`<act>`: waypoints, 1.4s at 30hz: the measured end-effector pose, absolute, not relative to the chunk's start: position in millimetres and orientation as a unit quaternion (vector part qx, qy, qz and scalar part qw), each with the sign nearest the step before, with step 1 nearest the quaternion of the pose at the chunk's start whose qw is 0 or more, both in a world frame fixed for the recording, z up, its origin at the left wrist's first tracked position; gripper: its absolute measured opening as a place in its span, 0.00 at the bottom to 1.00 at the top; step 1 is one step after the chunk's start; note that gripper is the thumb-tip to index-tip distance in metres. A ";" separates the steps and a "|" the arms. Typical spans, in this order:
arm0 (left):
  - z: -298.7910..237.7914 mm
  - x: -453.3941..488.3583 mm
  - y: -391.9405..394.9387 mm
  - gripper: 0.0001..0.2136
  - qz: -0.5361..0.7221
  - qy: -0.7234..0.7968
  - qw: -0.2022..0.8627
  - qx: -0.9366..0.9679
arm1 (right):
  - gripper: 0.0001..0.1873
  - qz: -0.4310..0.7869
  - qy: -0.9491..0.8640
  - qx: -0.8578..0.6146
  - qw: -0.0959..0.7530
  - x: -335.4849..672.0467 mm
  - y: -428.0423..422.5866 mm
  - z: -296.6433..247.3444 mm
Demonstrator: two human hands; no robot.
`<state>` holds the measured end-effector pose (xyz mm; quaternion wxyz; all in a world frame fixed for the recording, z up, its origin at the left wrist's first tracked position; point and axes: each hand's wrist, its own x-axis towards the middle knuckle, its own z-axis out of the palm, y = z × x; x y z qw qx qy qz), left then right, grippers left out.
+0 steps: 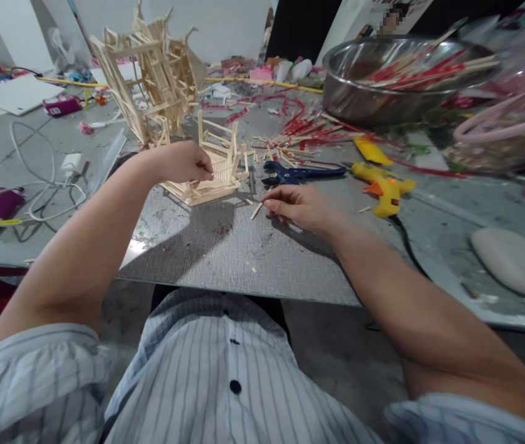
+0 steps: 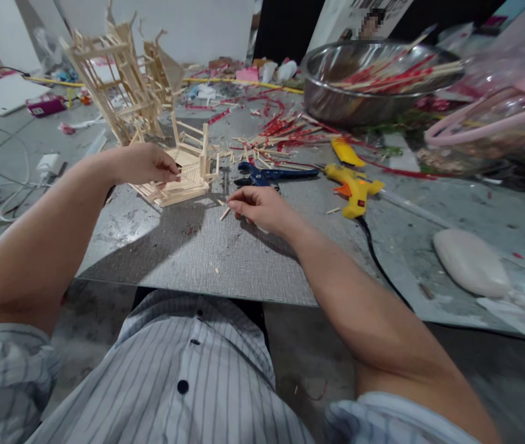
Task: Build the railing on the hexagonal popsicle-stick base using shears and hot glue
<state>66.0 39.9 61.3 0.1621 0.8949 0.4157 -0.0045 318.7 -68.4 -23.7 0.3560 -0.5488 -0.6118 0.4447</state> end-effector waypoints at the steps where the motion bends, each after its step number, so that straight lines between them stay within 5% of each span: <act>1: 60.7 65.9 40.5 0.07 0.000 0.412 0.167 0.896 | 0.04 0.445 -0.611 -0.550 0.355 318.3 -68.4 -23.5; 33: 72.4 72.7 4.3 0.06 0.145 0.453 0.169 0.863 | 0.04 0.463 -0.613 -0.521 0.371 310.7 -71.4 -19.2; 42: 36.2 118.1 -40.8 0.04 0.383 0.369 0.383 0.755 | 0.09 0.488 -0.612 -0.464 0.415 299.6 -81.5 -9.1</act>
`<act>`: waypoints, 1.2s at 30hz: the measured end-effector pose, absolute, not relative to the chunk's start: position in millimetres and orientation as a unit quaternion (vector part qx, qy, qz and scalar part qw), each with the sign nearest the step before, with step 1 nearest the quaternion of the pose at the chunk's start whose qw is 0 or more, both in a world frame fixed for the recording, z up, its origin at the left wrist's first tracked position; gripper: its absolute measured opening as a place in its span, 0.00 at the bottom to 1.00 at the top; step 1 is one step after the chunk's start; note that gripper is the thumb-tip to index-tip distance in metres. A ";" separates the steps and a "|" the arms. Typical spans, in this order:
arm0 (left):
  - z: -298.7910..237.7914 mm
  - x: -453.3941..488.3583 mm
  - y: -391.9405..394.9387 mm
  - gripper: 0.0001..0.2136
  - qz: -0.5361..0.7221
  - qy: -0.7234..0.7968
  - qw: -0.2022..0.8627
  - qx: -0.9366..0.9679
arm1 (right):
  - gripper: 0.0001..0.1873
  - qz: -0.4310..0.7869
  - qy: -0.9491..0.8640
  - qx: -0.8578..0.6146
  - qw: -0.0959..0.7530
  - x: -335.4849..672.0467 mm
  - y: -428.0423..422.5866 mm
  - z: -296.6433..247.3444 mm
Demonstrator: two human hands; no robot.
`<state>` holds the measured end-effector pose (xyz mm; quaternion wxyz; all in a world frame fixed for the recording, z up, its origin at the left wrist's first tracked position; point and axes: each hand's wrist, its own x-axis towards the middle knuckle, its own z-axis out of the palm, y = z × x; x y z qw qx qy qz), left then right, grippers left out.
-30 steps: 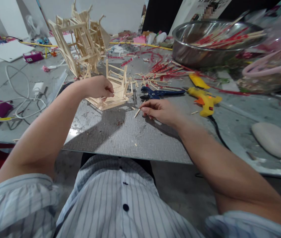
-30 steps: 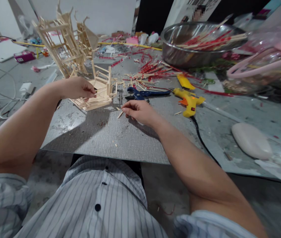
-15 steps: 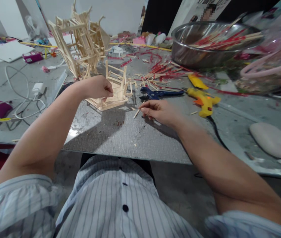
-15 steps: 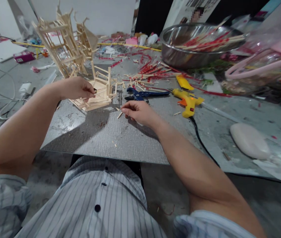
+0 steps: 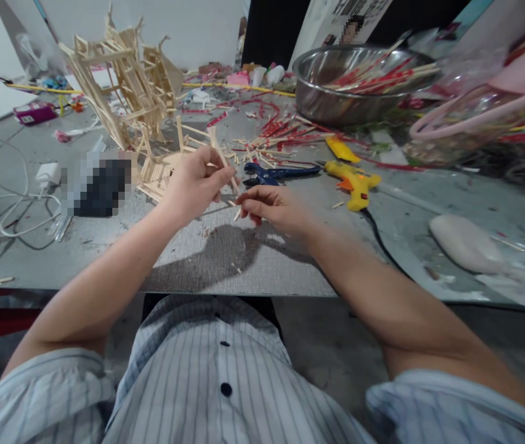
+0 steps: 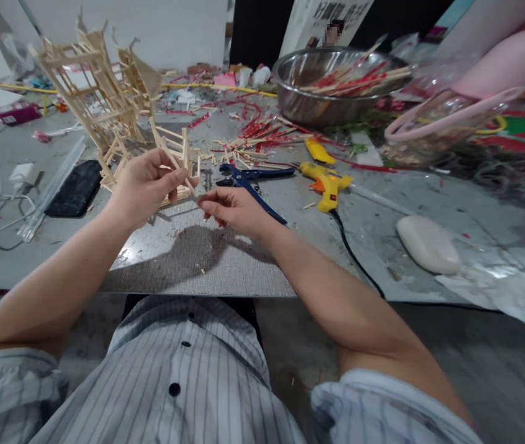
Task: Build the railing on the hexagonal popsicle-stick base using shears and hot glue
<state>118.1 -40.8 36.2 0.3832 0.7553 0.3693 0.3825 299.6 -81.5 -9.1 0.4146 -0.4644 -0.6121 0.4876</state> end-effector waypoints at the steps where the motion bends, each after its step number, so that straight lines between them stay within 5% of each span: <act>1: 32.1 120.8 -40.9 0.05 0.402 0.359 0.404 0.739 | 0.10 0.485 -0.614 -0.463 0.417 299.5 -82.3 -7.8; 15: 10.7 122.5 -44.9 0.10 0.446 0.285 0.530 0.662 | 0.22 0.428 -0.651 -0.472 0.413 302.8 -79.7 -8.8; 22: 5.9 119.9 -43.7 0.10 0.458 0.270 0.530 0.661 | 0.25 0.407 -0.650 -0.460 0.447 317.9 -75.4 -10.1; 27: 4.1 119.4 -46.4 0.15 0.493 0.267 0.458 0.690 | 0.25 0.431 -0.672 -0.476 0.369 317.0 -76.9 -6.5; 32: -0.7 117.4 -46.2 0.15 0.474 0.283 0.382 0.741 | 0.17 0.190 -0.649 -0.616 0.404 331.4 -67.8 -7.8; 36: -6.6 117.9 -44.8 0.09 0.436 0.294 0.306 0.794 | 0.19 0.020 -0.614 -0.726 0.310 349.5 -56.4 -16.0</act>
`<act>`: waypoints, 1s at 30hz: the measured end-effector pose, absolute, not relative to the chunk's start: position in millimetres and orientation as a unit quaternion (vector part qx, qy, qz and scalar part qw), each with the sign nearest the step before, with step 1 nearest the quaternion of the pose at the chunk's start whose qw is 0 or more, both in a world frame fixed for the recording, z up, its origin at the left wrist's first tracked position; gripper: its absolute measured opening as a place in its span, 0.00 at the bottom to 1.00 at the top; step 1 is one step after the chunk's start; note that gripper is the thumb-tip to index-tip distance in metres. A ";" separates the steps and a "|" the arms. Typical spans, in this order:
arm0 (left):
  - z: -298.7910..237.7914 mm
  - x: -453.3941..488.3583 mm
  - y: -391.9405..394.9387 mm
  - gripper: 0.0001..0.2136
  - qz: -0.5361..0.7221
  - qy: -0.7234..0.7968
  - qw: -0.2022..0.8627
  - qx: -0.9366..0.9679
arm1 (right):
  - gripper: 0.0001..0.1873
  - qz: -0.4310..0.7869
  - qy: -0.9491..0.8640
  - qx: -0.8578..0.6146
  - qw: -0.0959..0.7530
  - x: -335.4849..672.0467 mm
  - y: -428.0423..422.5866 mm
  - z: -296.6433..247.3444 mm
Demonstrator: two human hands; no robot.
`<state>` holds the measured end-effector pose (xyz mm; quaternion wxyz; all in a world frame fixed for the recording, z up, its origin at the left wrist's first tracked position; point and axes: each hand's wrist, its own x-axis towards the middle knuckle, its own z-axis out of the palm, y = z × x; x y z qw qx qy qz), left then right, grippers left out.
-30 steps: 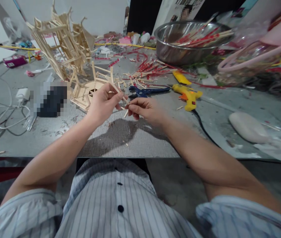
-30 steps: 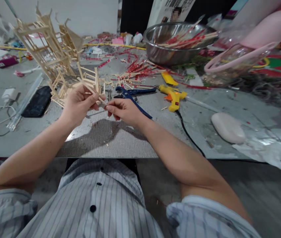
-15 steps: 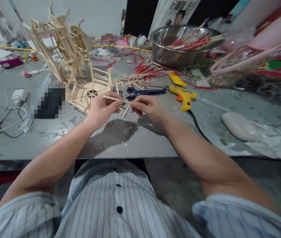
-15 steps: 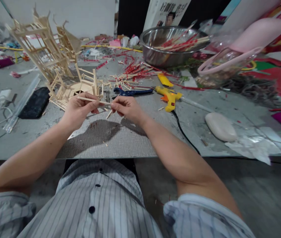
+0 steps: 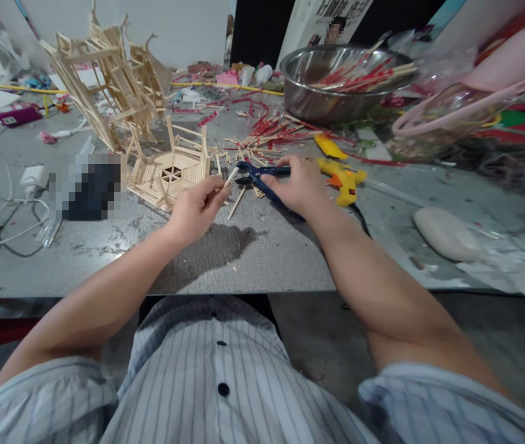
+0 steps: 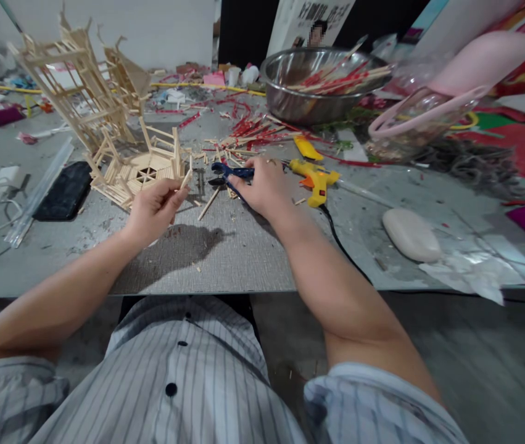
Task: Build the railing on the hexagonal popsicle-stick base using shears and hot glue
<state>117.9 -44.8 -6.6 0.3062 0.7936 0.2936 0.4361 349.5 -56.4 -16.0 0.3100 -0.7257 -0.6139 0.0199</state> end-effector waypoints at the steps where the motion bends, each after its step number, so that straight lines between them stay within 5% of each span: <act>1: -7.3 118.3 -44.8 0.09 0.432 0.295 0.295 0.800 | 0.23 0.002 -0.612 -0.740 0.278 351.7 -54.1 -18.7; 7: -8.0 119.5 -44.4 0.07 0.425 0.300 0.267 0.811 | 0.28 0.007 -0.648 -0.752 0.120 353.8 -43.8 -30.4; 12: -11.8 118.8 -40.9 0.07 0.429 0.312 0.278 0.800 | 0.27 0.027 -0.666 -0.740 0.090 361.1 -41.8 -28.8; 20: -16.1 119.8 -38.3 0.05 0.418 0.333 0.278 0.798 | 0.43 0.062 -0.658 -0.744 0.095 385.4 -45.9 -27.0; 25: -17.5 121.2 -39.8 0.06 0.411 0.338 0.276 0.800 | 0.20 0.039 -0.667 -0.740 0.073 383.0 -47.8 -22.3; 30: -16.0 121.7 -42.4 0.06 0.417 0.297 0.288 0.809 | 0.11 0.010 -0.692 -0.712 0.119 369.2 -53.6 -15.8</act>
